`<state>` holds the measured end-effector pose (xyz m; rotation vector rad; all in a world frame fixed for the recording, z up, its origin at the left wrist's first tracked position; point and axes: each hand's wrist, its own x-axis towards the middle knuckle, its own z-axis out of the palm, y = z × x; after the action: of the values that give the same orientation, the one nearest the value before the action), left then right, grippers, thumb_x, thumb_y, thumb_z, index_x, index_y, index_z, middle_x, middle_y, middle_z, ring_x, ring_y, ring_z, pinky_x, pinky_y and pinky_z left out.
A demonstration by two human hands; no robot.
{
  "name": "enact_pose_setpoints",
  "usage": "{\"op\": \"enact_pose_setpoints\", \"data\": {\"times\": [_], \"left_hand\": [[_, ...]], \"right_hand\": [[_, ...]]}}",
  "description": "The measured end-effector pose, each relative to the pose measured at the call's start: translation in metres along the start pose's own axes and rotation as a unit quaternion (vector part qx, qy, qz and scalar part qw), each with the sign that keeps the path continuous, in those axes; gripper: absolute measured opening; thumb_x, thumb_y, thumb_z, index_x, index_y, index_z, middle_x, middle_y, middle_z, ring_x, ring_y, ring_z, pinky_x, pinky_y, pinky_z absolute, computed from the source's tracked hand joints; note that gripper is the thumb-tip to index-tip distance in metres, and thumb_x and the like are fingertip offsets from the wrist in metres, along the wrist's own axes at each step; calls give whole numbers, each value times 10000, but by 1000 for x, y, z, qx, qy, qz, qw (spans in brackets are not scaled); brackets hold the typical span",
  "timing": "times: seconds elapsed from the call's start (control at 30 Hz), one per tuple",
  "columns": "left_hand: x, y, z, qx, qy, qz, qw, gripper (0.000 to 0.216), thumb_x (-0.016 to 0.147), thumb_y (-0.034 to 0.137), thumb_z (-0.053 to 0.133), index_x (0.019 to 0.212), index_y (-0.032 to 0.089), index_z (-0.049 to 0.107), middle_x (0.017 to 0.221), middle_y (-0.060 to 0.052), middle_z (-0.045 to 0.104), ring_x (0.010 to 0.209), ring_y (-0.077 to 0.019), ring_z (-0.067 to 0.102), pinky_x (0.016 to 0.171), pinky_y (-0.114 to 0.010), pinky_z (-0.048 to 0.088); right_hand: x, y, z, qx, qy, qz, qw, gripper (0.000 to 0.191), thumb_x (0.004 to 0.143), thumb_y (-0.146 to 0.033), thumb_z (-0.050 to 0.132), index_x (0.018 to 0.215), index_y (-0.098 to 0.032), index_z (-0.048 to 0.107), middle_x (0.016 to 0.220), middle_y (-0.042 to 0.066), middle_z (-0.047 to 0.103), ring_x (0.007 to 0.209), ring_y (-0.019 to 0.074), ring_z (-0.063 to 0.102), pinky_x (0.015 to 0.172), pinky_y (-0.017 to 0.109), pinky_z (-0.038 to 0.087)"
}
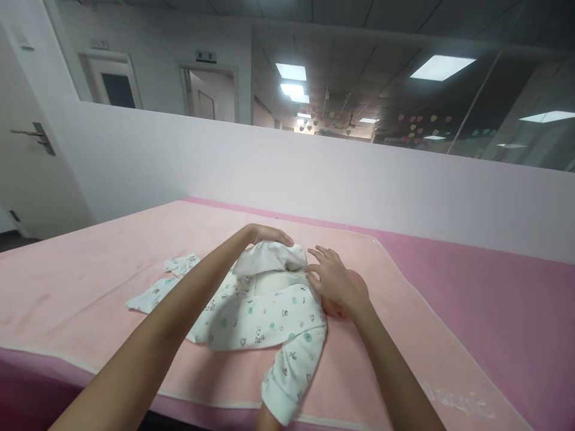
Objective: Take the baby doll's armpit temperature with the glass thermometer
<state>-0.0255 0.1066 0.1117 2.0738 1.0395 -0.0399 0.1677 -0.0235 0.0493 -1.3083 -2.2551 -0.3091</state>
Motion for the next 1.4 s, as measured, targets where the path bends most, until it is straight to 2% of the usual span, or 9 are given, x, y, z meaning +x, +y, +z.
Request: {"op": "enact_pose_setpoints", "data": {"times": [0.23,0.47,0.6,0.73,0.83,0.97,1.17,1.23,1.4], "left_hand": [[-2,8,-1,-93,-41,27,994,306,690,425,598,899,205,634,841,-26,665,715,-176,583,639,-272,465],[-14,2,8,-49,-64,124,989,240,696,390,581,773,165,619,752,-5,623,681,-144,539,602,-227,411],[-33,-2,41,64,12,202,977,215,770,332,480,753,163,612,813,-8,627,756,-146,536,676,-220,390],[-52,-5,86,233,151,173,945,238,807,303,411,831,192,621,772,-32,633,677,-169,559,617,-257,380],[-62,-1,108,348,224,148,898,239,801,346,437,845,202,622,718,-48,620,645,-201,570,631,-302,389],[-67,17,120,372,311,142,863,298,808,423,435,918,198,598,860,-70,596,700,-209,575,595,-284,393],[-40,20,139,269,316,171,894,268,841,360,387,865,193,596,828,-40,583,685,-165,551,584,-252,374],[-32,12,143,213,313,169,910,289,844,358,375,824,186,606,800,-39,581,692,-165,544,591,-250,370],[-25,-7,137,33,267,203,941,339,845,365,346,808,181,628,797,-30,602,719,-162,532,636,-244,374]], "right_hand": [[32,-18,21,-182,-105,54,976,279,789,-67,391,822,-184,642,898,120,621,939,247,491,909,427,278],[0,-29,-15,-180,-53,71,980,160,769,-105,475,716,-182,606,818,88,619,973,247,493,967,422,228],[-33,-26,-61,-142,8,140,980,231,826,-167,406,711,-211,601,728,24,633,810,192,554,991,480,183],[-55,-27,-101,-21,81,176,981,231,864,-255,386,806,-243,609,851,-8,661,824,166,583,991,484,223],[-57,-35,-116,52,132,167,976,216,860,-329,411,836,-246,609,849,-9,666,829,162,596,998,467,261],[-52,-46,-123,88,163,143,972,228,860,-351,421,817,-237,614,790,-17,668,760,142,608,1012,454,280],[-84,-44,-109,64,175,180,966,227,840,-392,453,872,-259,635,876,-3,679,910,194,603,982,461,342],[-112,-37,-91,52,163,216,961,266,831,-431,449,869,-257,646,912,19,680,1012,244,568,900,453,420],[-190,-17,-39,11,143,255,956,327,846,-453,411,863,-238,656,881,23,688,866,216,628,895,427,435]]}}
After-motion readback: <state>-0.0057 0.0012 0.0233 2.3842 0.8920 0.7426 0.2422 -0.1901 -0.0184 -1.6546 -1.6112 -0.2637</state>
